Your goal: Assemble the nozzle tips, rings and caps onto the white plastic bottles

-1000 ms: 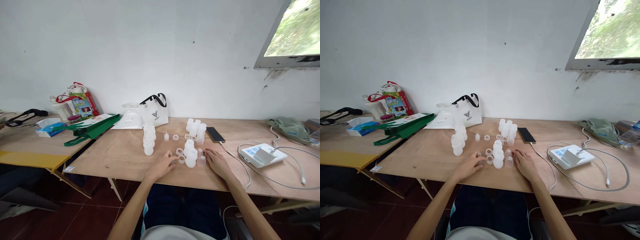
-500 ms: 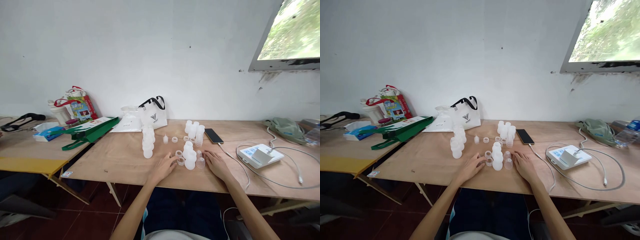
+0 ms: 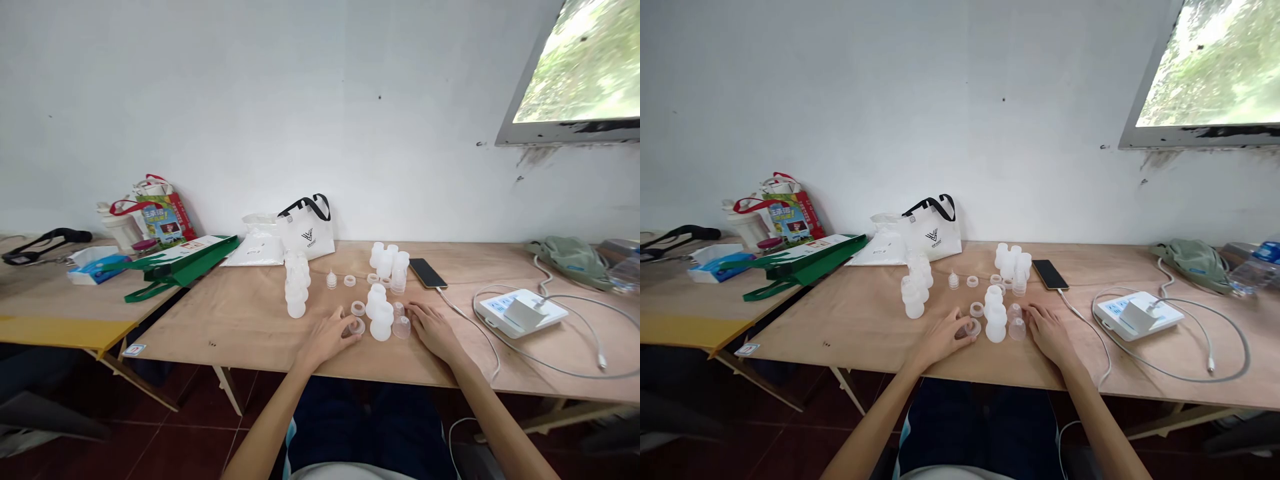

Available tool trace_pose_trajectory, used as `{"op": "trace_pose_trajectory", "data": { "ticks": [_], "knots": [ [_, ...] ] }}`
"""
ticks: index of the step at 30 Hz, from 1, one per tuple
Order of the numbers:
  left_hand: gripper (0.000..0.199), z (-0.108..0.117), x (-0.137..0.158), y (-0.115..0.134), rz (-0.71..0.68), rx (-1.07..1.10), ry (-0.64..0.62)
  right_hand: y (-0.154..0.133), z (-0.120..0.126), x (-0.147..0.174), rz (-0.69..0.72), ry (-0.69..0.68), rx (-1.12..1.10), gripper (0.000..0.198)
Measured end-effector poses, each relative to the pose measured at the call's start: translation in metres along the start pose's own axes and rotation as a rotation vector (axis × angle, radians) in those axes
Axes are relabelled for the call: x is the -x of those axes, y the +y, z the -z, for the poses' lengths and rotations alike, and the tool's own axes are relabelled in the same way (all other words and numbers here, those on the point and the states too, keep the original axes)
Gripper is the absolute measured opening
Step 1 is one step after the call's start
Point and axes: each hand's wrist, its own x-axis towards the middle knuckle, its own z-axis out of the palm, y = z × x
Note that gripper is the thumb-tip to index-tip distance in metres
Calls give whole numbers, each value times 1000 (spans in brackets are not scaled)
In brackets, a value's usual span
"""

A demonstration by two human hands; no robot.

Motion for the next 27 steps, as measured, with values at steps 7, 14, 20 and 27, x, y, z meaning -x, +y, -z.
{"op": "trace_pose_trajectory", "data": {
  "ticks": [7, 14, 20, 27],
  "knots": [
    [23, 9, 3, -2, -22, 158, -53, -3, 4, -1, -22, -7, -59, 40],
    [28, 38, 13, -3, -37, 256, 6, -13, 26, -7, -73, 165, -357, 34],
    [29, 53, 16, 2, -54, 476, 132, -41, 70, -8, -193, 582, -529, 29],
    [30, 57, 18, 11, -153, 796, 171, -108, 115, 9, 247, 663, -517, 22]
  ]
}}
